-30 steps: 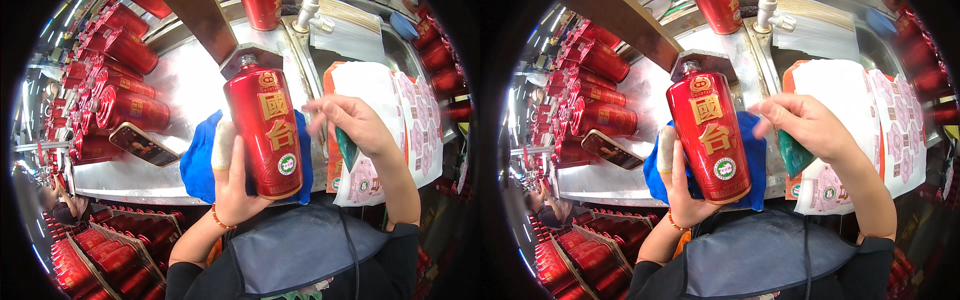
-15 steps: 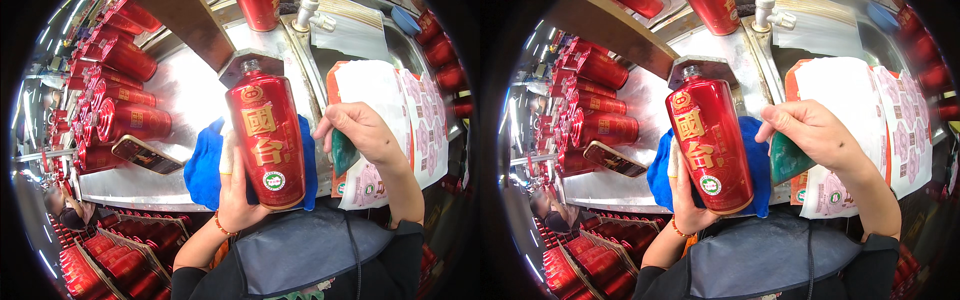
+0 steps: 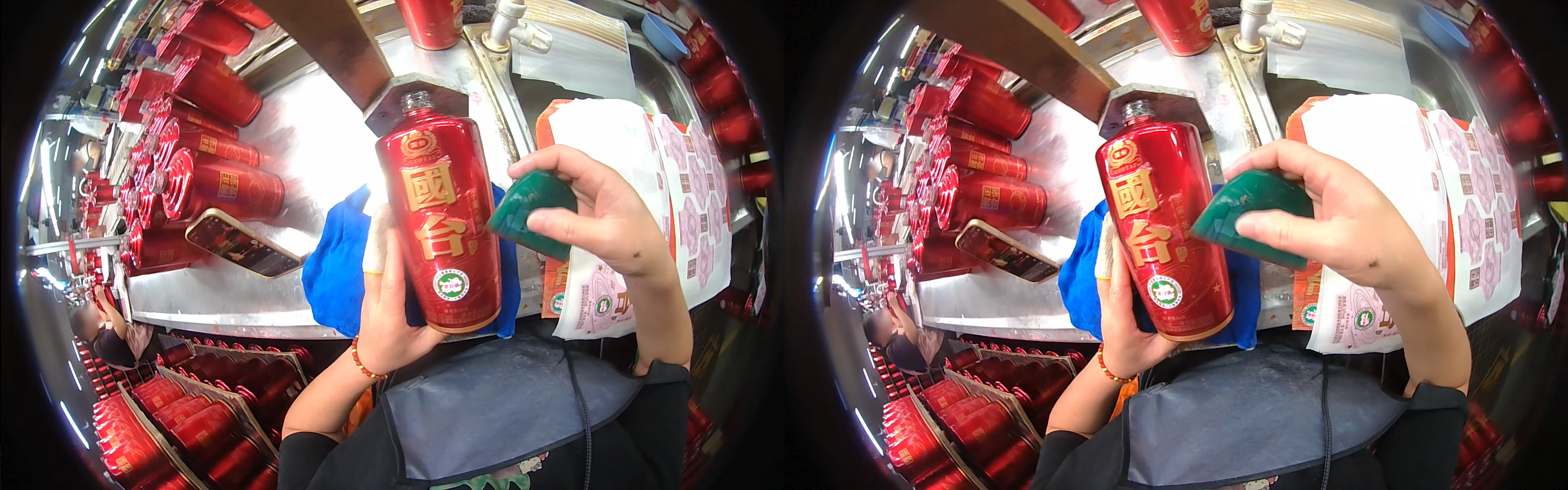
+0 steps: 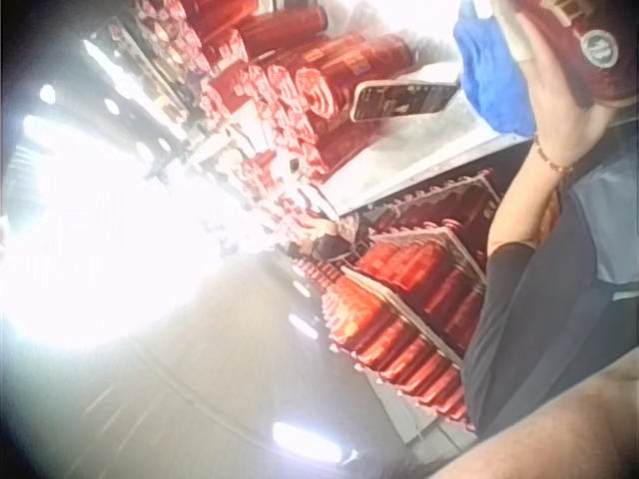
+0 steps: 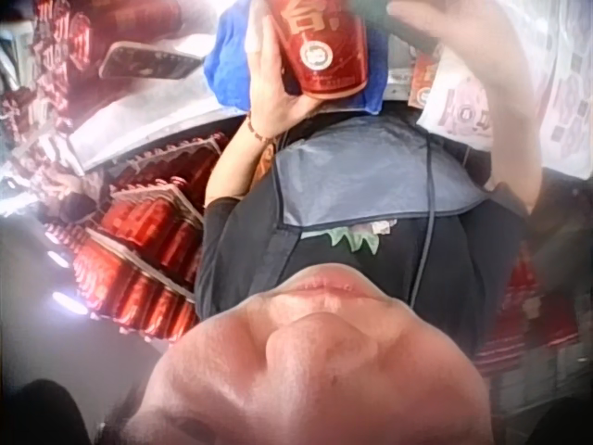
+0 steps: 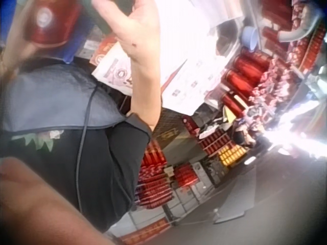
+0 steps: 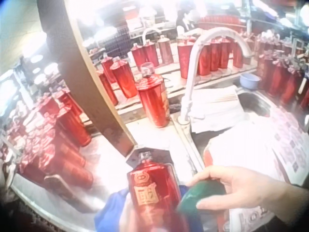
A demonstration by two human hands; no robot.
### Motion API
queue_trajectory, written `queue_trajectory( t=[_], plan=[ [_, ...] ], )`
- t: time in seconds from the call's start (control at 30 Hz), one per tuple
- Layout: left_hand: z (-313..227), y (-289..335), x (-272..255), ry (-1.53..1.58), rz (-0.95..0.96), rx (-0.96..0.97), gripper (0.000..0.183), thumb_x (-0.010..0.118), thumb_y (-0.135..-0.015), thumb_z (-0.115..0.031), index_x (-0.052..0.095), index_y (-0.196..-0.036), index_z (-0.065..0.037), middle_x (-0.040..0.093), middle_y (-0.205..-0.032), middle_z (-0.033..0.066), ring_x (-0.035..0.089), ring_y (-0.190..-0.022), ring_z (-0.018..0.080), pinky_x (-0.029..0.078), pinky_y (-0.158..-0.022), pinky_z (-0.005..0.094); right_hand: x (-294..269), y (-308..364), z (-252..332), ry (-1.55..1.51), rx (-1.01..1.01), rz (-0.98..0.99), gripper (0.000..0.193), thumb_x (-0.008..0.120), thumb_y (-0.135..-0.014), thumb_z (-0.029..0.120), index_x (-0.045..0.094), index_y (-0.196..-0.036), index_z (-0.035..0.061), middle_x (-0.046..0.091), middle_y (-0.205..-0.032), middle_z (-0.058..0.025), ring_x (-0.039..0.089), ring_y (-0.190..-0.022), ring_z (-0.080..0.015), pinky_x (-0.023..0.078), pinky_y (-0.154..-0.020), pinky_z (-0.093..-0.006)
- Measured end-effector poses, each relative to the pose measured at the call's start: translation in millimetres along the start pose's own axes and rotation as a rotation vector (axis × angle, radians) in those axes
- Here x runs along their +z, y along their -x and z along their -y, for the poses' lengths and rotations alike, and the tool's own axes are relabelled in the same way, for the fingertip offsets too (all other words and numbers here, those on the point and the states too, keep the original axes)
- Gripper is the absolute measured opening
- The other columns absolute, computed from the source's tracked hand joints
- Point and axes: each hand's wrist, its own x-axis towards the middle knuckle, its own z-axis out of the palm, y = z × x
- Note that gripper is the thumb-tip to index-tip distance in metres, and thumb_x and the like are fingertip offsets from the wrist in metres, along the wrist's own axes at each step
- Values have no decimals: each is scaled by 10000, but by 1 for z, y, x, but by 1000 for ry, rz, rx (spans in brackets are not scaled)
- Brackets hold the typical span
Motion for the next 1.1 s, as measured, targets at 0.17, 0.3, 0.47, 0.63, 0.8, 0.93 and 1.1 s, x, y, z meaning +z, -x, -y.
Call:
queue_trajectory(
  t=[0.17, 0.3, 0.47, 0.63, 0.8, 0.93, 1.1],
  plan=[
    [-1, -2, 1, 45, -60, 53, 1172, 940, -716, -247, 212, -1573, 80, 208, -1605, 368, 258, -1503, 503, 322, -1196, 506, 9, 10, 7, -64, -18, -72, 422, 727, -864, -35, 597, -1265, -14, 659, -1089, -55, 635, -995, -107, 518, -883, -251],
    [-3, -1, 6, 49, -154, 65, 1103, 944, -706, -241, 303, -1533, 105, 246, -1599, 363, 300, -1493, 487, 337, -1195, 494, 13, 13, 5, 126, -188, -178, 330, 731, -851, -90, 661, -1167, -29, 691, -1056, -63, 648, -962, -123, 524, -842, -257],
    [-3, 1, 10, 80, -193, 45, 1054, 942, -702, -227, 357, -1515, 102, 285, -1590, 354, 337, -1483, 464, 359, -1184, 474, 18, 3, 16, 678, -644, -314, 286, 743, -778, -116, 729, -1036, 5, 713, -1000, -88, 650, -913, -203, 517, -820, -321],
    [-4, 0, 8, 77, -171, 21, 1047, 939, -706, -224, 360, -1516, 100, 287, -1590, 351, 346, -1480, 460, 367, -1178, 473, 31, -11, 32, 954, -817, -166, 299, 752, -769, -105, 733, -1041, 18, 694, -953, -107, 633, -884, -236, 496, -796, -319],
    [-5, 1, 8, 85, -171, 28, 1057, 940, -704, -226, 349, -1518, 99, 281, -1590, 356, 339, -1481, 465, 368, -1178, 474, 31, -17, 36, 979, -804, -239, 346, 749, -727, -124, 756, -1040, 23, 705, -946, -102, 651, -864, -233, 522, -724, -319],
    [-2, -1, 7, 95, -177, 43, 1062, 939, -699, -215, 340, -1518, 101, 273, -1589, 364, 328, -1483, 480, 368, -1178, 475, 29, -19, 33, 925, -770, -312, 302, 758, -774, -124, 758, -1047, 6, 714, -976, -104, 665, -841, -182, 535, -727, -276],
    [-4, 2, 7, 115, -170, -7, 1056, 935, -696, -197, 346, -1526, 83, 293, -1592, 339, 343, -1481, 459, 367, -1179, 471, 35, 5, 32, 989, -775, -217, 333, 751, -741, -128, 754, -1045, 7, 693, -931, -111, 652, -848, -223, 529, -736, -309]
  ],
)
